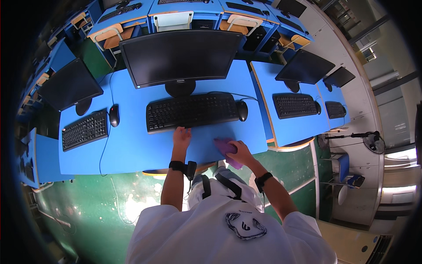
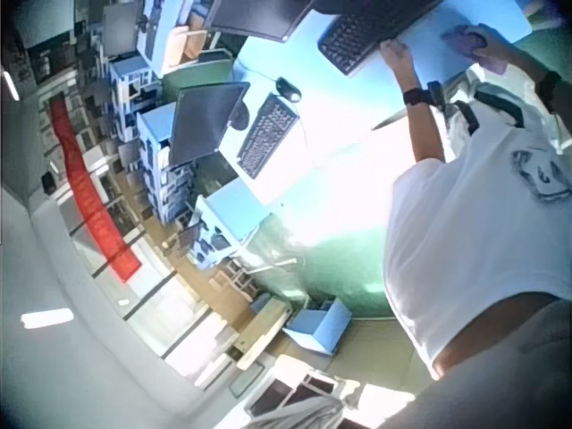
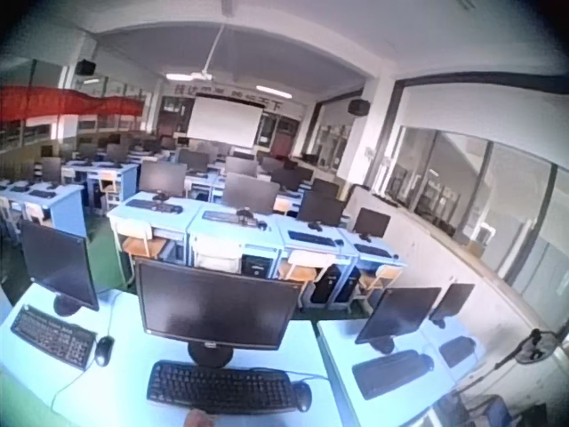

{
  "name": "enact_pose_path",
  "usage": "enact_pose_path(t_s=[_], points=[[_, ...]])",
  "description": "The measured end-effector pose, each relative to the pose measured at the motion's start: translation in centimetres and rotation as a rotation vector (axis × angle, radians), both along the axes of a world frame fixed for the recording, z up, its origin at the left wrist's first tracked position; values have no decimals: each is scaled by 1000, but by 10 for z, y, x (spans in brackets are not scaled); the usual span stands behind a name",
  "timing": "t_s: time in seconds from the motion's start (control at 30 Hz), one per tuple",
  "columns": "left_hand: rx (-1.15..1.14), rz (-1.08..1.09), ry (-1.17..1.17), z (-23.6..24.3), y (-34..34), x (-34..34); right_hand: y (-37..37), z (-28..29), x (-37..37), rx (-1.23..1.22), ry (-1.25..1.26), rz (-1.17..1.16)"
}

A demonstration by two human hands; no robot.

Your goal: The person is wiping down a computer desk, mouse, and keyboard using a purple cloth in a computer lab.

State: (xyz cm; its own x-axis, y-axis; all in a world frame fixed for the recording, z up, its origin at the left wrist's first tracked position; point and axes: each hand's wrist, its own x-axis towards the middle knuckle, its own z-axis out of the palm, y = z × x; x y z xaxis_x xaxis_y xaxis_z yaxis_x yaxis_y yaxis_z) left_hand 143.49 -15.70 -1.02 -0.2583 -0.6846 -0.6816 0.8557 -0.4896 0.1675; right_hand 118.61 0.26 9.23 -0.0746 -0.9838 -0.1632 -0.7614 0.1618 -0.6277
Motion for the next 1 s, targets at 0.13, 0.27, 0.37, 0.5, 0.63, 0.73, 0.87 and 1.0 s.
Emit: enact_pose_path(t_s=[0.13,0.27,0.37,0.5,0.63,0.73,0.87,1.0], points=[[-47,-32,15,-4,2,3,-10,-18,26,94,140,-6],[-9,-14,-92,-7,-2,2,-10,-26,36,200,169,3],[-108,10,-141,-14,-7,-3,-6,-36,18,223,26,28],[-293,-49,-156,-16,-9,-3,-31,-48,-32,-39,-187,-286],[-319,-34,-226,-6,-12,-7,-76,-51,-93,-80,-95,-422],[-272,-45,-299,3,-12,-10,-95,-52,-110,-30,52,-390],[-225,2,-324,16,-14,-9,-119,-49,-112,-103,170,-308],[-48,74,-304,22,-13,-14,-144,-44,-122,-35,148,-304]])
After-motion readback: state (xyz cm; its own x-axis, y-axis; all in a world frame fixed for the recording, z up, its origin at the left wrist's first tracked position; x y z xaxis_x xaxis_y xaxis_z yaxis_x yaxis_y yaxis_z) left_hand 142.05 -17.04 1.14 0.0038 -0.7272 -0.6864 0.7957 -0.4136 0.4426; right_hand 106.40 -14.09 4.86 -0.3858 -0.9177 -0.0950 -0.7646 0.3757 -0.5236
